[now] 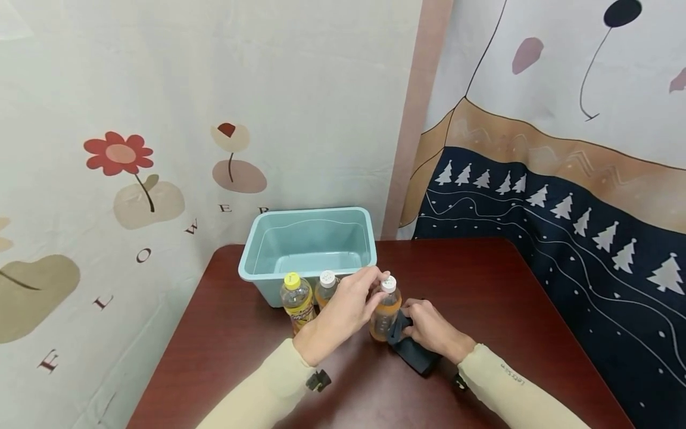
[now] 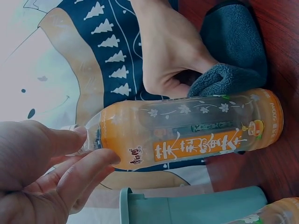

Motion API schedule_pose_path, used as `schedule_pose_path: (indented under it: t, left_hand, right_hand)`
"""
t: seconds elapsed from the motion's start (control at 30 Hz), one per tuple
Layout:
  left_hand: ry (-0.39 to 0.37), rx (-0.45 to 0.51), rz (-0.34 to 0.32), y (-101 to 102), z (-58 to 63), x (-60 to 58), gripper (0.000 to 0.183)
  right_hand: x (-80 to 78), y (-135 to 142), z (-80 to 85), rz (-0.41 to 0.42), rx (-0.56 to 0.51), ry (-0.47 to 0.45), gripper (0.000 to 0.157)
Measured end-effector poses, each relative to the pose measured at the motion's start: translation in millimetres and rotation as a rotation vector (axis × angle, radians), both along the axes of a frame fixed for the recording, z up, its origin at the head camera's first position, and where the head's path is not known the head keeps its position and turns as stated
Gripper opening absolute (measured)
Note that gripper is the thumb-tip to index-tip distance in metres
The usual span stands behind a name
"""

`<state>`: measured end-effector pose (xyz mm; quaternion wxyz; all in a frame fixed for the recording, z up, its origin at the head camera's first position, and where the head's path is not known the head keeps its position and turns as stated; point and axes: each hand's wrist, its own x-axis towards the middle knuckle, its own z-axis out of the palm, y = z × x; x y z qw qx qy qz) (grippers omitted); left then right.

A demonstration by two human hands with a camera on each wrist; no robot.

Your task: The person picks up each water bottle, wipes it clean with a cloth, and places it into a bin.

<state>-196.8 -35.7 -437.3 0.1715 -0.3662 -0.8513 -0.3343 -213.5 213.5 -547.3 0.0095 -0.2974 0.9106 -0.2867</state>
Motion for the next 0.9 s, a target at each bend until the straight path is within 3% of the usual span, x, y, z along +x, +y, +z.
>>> schedule_pose_path:
  t: [0.27, 0.63, 0.9]
  left_hand:
    - [-0.001, -0.015, 0.013, 0.5, 0.6, 0.2, 0.02]
    - [-0.03, 0.003, 0.011, -0.9, -0.7, -2.4, 0.02]
    - [-0.074, 0.021, 0.0, -3.4, 1.9, -2.9, 0.021]
  right_hand:
    - [5.2, -2.2, 14.2, -0.059, -0.056, 0.03, 0.023]
    - [8.0, 0.2, 56.7, -0.115, -0.088, 0.086, 0.023]
    - [12.2, 1.2, 82.4, -0.097, -0.133, 0.133, 0.04]
